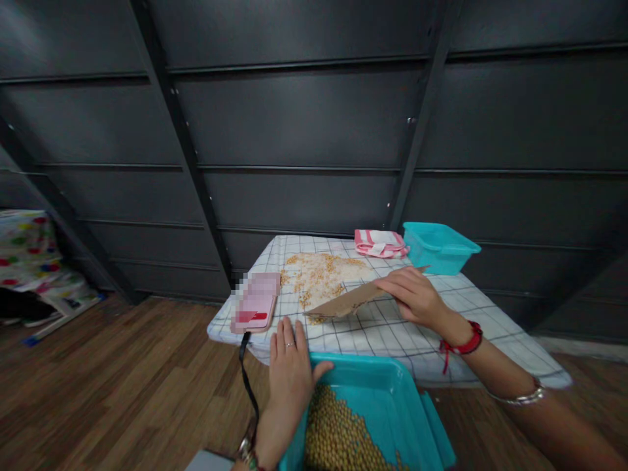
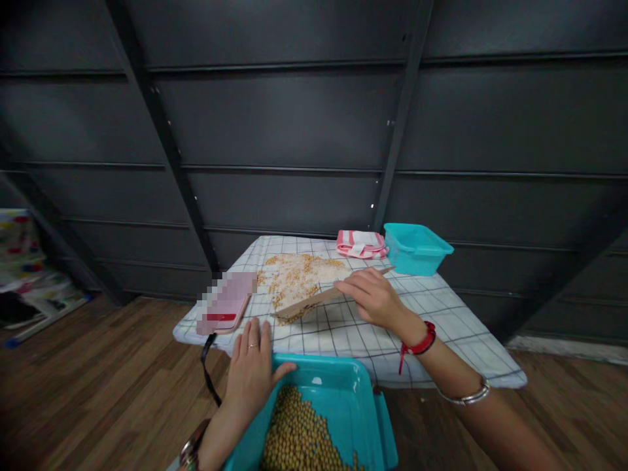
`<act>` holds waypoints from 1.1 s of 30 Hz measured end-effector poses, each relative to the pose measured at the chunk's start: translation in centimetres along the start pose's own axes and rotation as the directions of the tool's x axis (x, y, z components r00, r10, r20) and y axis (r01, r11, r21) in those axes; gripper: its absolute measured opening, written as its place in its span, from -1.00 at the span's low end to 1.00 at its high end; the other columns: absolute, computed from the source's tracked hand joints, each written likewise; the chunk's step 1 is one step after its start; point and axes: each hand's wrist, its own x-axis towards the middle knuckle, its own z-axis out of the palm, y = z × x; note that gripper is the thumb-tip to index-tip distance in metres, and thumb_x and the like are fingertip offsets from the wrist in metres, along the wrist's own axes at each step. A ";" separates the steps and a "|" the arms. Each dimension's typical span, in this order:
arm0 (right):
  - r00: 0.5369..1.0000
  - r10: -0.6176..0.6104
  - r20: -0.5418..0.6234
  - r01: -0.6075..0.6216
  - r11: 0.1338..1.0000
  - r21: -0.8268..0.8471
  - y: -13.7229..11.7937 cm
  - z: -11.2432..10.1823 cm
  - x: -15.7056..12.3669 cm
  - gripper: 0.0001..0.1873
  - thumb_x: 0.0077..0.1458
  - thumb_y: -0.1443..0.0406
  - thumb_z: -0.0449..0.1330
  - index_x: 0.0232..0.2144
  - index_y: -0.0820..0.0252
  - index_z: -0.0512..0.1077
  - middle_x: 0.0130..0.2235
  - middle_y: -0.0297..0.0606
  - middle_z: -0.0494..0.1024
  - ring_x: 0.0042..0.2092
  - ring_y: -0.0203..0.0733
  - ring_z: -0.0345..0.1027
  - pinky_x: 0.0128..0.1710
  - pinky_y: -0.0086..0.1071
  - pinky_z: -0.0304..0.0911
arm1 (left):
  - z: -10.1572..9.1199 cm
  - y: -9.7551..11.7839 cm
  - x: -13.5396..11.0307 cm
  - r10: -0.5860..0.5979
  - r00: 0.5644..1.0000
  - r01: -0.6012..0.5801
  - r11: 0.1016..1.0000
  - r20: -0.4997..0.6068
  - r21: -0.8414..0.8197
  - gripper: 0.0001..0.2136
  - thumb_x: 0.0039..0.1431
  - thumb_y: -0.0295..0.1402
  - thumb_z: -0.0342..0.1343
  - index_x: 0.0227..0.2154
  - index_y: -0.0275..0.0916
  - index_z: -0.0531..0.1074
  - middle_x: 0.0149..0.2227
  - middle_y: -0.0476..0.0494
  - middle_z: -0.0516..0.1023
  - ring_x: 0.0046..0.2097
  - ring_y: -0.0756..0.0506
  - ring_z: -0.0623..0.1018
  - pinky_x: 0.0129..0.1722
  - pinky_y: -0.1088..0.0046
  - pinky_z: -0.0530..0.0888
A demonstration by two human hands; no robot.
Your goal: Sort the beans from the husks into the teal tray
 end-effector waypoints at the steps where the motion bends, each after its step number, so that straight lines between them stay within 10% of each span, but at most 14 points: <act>1: 1.000 -0.005 0.005 0.005 1.000 -0.002 -0.1 0.2 0.2 -0.55 -0.05 0.55 -0.08 -0.09 0.18 0.27 -0.37 -0.25 0.46 -0.31 -0.20 0.29 -0.34 -0.30 0.21 | 0.1 0.0 -0.1 0.001 1.000 -0.001 1.000 -0.010 0.001 -0.12 -0.19 0.19 -0.02 0.04 -0.52 0.22 0.06 -0.65 0.28 0.09 -0.41 0.30 0.03 0.03 0.29; 33: 0.997 -0.062 0.052 0.060 0.998 0.035 0.1 -1.3 -0.3 -0.50 -0.05 0.56 -0.08 -0.04 0.19 0.23 -0.32 -0.21 0.48 -0.27 -0.19 0.29 -0.31 -0.28 0.20 | 0.9 -0.5 -0.3 0.037 0.996 -0.037 0.999 -0.085 0.001 -0.12 -0.11 0.21 -0.15 0.03 -0.56 0.22 0.05 -0.68 0.28 0.10 -0.43 0.28 0.02 0.00 0.28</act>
